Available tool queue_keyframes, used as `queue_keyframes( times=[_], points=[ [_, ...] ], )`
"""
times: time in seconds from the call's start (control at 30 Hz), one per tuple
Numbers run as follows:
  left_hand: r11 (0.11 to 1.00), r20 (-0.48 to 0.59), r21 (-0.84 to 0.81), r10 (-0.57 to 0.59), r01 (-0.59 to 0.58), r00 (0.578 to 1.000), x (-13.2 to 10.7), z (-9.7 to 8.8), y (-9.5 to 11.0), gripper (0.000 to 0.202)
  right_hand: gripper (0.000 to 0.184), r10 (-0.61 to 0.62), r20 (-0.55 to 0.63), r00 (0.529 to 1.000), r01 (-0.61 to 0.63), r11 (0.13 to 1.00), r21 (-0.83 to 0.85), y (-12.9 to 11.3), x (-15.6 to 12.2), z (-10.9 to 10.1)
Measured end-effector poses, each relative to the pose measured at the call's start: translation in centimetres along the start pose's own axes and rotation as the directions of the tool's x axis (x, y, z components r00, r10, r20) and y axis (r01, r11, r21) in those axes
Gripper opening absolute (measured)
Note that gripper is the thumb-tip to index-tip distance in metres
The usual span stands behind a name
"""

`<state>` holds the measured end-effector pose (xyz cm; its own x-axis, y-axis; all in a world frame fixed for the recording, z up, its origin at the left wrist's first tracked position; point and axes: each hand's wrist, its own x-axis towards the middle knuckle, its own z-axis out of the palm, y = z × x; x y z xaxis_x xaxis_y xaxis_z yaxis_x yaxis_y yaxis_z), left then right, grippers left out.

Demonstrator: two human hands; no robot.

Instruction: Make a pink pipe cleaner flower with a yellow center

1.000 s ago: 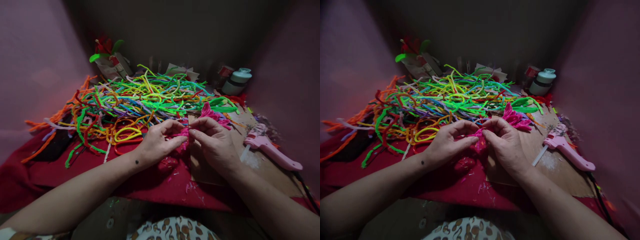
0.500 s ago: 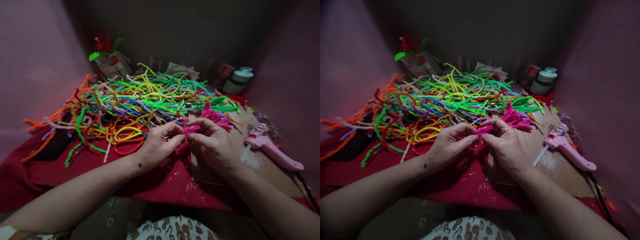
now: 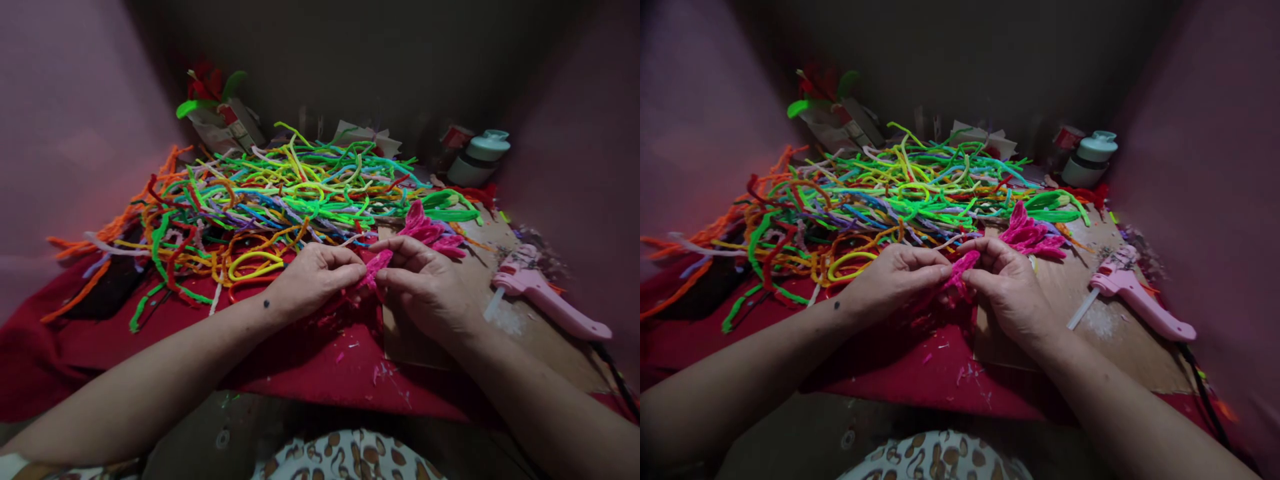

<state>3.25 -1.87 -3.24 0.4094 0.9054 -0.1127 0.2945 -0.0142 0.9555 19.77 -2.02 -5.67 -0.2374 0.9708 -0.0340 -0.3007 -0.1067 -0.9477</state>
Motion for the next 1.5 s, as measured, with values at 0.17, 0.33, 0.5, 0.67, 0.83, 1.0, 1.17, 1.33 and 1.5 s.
queue_keyframes(
  times=[0.17,0.33,0.5,0.67,0.83,1.0,1.17,1.33,1.5],
  points=[
    [0.999,0.009,0.039,-0.007,0.006,1.0,0.0,-0.1,0.0,0.02,0.028,0.006,0.023,1.0,-0.006,1.0,0.029,0.2,-0.1,0.0],
    [0.999,-0.002,0.034,-0.004,0.004,1.0,-0.1,-0.1,-0.3,0.02,0.026,0.017,0.025,1.0,-0.018,1.0,0.026,0.2,-0.2,0.0],
    [0.999,0.022,-0.035,-0.037,0.038,0.999,-0.1,0.0,-0.4,0.021,0.024,0.022,0.024,0.999,-0.022,0.999,0.024,0.2,-0.1,0.1],
    [0.992,0.001,-0.107,-0.063,0.063,0.998,0.0,0.4,-0.5,0.014,0.02,0.027,0.024,0.999,-0.028,0.999,0.043,0.2,-0.2,0.4],
    [0.988,-0.024,-0.157,0.013,-0.017,1.0,0.0,0.8,-0.4,0.007,0.02,0.023,-0.015,1.0,-0.023,0.999,0.028,0.2,-0.5,0.7],
    [1.0,-0.097,-0.019,0.002,-0.004,0.995,0.0,1.5,-0.4,0.002,0.021,0.033,-0.046,0.998,-0.03,0.998,0.053,0.5,-0.6,0.9],
    [0.997,-0.188,0.069,0.039,-0.026,0.981,-0.2,1.9,-0.7,0.004,0.02,0.075,-0.035,0.997,-0.072,0.995,0.067,0.8,-0.6,1.3],
    [0.958,-0.246,0.278,0.14,-0.069,0.959,-0.5,2.0,-1.1,0.005,0.018,0.105,-0.019,0.994,-0.103,0.993,0.064,0.8,-0.7,1.5],
    [0.988,-0.208,0.1,0.138,-0.119,0.968,-0.3,2.0,-0.9,0.009,0.01,0.099,-0.006,0.995,-0.098,0.995,0.027,0.7,-0.5,1.1]
  ],
)
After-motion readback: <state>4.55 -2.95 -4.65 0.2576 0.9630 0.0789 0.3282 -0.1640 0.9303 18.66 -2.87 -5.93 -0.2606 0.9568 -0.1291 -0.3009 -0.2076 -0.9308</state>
